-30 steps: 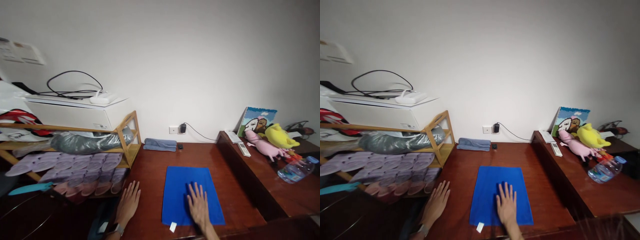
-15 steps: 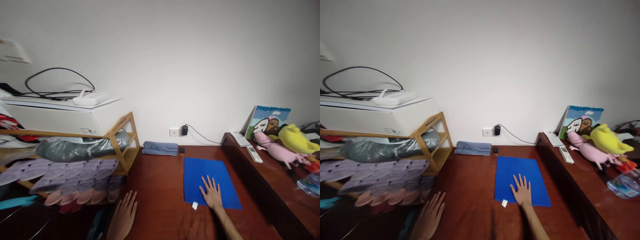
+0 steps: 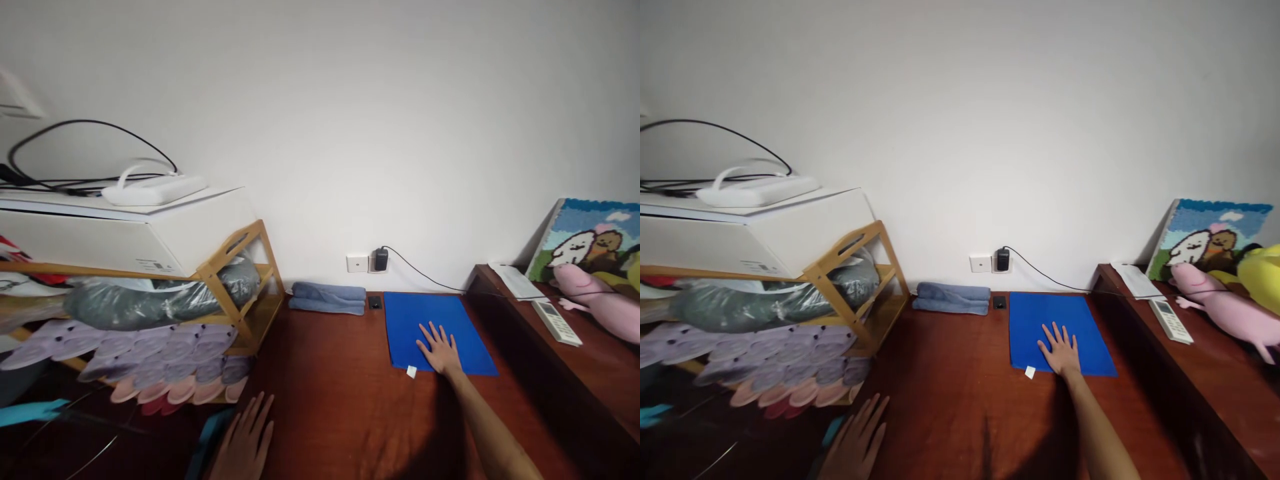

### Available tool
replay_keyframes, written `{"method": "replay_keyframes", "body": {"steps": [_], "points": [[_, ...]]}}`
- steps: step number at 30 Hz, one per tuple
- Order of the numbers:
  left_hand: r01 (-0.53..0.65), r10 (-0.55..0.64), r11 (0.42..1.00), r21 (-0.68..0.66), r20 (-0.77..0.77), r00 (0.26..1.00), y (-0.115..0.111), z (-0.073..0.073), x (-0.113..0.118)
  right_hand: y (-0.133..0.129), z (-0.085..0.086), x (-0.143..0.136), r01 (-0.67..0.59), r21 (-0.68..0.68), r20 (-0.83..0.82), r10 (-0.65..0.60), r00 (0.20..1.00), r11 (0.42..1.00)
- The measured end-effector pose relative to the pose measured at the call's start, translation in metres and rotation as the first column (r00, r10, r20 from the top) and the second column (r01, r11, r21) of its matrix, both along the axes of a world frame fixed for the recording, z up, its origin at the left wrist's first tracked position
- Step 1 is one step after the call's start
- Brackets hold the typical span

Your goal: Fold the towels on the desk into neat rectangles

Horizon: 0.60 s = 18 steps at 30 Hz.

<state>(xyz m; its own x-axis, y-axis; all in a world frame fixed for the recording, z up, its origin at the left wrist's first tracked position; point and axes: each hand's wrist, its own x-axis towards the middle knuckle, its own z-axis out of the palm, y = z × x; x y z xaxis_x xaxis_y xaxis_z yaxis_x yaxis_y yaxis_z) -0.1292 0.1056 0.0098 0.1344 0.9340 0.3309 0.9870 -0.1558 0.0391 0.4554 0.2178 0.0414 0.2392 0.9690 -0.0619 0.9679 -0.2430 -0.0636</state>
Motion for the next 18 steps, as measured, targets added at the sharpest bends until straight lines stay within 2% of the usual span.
{"method": "replay_keyframes", "body": {"steps": [4, 12, 18], "points": [[0.007, -0.006, 0.999, -0.042, 0.008, 1.0, -0.001, 0.002, 0.001, 0.004, 0.002, 0.001, -0.012, -0.01, -0.009, 0.012, 1.0, 1.0], [0.007, -0.007, 1.0, -0.006, 0.028, 1.0, -0.002, 0.009, 0.007, 0.009, -0.001, 0.001, -0.003, -0.028, -0.004, 0.003, 1.0, 1.0], [0.016, -0.014, 0.999, -0.028, 0.052, 0.999, -0.008, 0.016, 0.01, 0.019, -0.002, 0.014, -0.022, -0.088, -0.011, 0.021, 1.0, 0.996]]}}
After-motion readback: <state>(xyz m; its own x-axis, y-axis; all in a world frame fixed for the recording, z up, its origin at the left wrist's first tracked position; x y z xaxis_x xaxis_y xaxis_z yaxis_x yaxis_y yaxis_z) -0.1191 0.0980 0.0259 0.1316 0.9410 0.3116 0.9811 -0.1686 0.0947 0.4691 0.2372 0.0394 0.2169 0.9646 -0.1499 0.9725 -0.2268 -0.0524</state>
